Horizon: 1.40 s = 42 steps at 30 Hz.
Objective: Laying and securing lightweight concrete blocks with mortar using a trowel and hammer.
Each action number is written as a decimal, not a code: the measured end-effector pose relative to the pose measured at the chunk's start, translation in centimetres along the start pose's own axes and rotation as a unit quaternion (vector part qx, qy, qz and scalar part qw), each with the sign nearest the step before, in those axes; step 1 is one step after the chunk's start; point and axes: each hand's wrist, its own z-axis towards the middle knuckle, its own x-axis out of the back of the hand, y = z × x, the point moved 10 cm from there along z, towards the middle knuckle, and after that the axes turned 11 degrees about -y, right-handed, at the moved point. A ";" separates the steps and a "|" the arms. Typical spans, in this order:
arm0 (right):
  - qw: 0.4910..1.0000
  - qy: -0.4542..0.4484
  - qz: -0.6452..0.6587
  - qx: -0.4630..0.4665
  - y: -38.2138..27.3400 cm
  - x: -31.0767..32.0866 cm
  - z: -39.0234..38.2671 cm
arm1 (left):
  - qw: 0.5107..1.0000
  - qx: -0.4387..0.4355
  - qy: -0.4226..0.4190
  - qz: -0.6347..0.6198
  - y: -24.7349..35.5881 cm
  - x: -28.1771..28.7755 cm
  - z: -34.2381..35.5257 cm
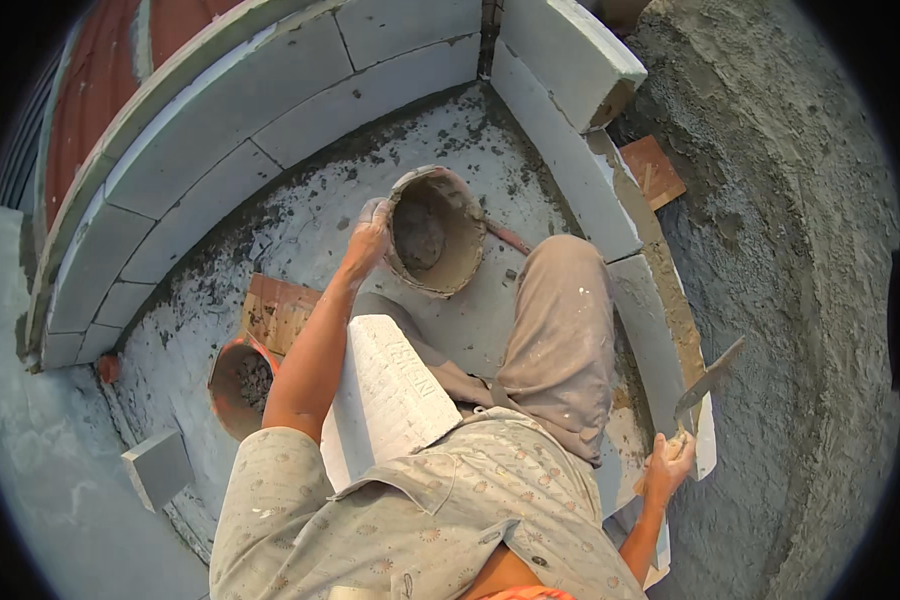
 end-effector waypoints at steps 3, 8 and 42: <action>0.982 -0.143 -0.020 0.120 -16.1 -5.5 3.3 | 0.996 0.081 -0.006 -0.025 -0.5 0.3 -1.9; 0.787 -0.257 -0.357 0.432 -33.0 -22.5 3.7 | 0.999 0.043 -0.014 0.018 -1.1 0.8 -3.1; 0.790 -0.480 0.335 0.184 -23.0 -16.7 5.9 | 0.993 0.107 -0.042 -0.040 -2.9 1.3 -1.6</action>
